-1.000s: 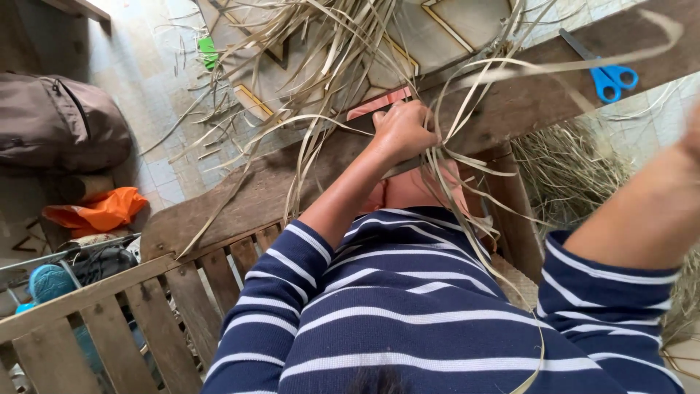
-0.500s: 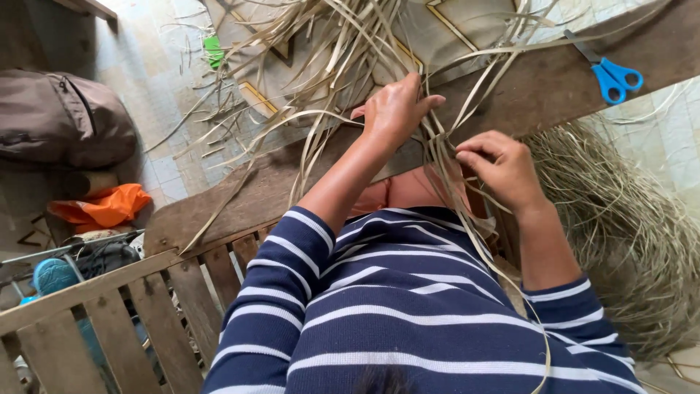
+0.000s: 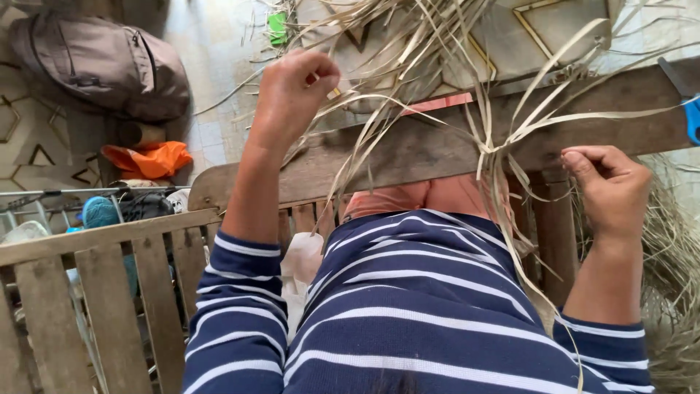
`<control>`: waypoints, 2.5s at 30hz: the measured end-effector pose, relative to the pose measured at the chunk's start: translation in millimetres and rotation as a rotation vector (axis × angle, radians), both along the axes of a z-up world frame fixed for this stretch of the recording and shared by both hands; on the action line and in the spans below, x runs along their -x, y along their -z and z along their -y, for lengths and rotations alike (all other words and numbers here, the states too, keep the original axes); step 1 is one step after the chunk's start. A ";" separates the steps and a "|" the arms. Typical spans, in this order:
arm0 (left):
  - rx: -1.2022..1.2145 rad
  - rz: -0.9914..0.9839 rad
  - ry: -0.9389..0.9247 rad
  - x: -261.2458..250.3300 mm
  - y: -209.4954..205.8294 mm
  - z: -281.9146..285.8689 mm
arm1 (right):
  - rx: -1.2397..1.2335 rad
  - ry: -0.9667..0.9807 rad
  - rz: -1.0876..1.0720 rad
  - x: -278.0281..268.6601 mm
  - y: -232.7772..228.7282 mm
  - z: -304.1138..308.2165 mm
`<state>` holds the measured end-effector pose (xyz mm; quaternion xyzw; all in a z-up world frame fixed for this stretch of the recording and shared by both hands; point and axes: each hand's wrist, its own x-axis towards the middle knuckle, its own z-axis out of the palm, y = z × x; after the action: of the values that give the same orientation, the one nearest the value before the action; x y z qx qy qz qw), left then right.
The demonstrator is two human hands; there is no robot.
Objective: Weaving natural fiber strips into a pattern on a wooden frame
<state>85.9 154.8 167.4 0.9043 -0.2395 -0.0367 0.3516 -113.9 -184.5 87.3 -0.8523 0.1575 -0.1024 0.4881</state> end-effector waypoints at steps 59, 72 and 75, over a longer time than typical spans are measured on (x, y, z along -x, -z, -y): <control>0.435 0.043 0.164 158.1 -71.4 -38.9 | -0.039 -0.893 0.676 -64.2 -82.5 -197.4; 1.285 -0.808 0.363 130.9 34.4 -44.0 | 0.088 -0.685 0.643 -57.7 -62.1 -173.1; 1.310 -1.028 0.322 130.7 45.8 -2.5 | 0.241 -0.880 0.646 -40.9 -63.1 -173.5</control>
<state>-44.8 157.3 121.6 0.3436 -0.1484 -0.3467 0.8600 -73.0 -11.0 150.5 -0.8128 -0.3835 -0.1622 0.4073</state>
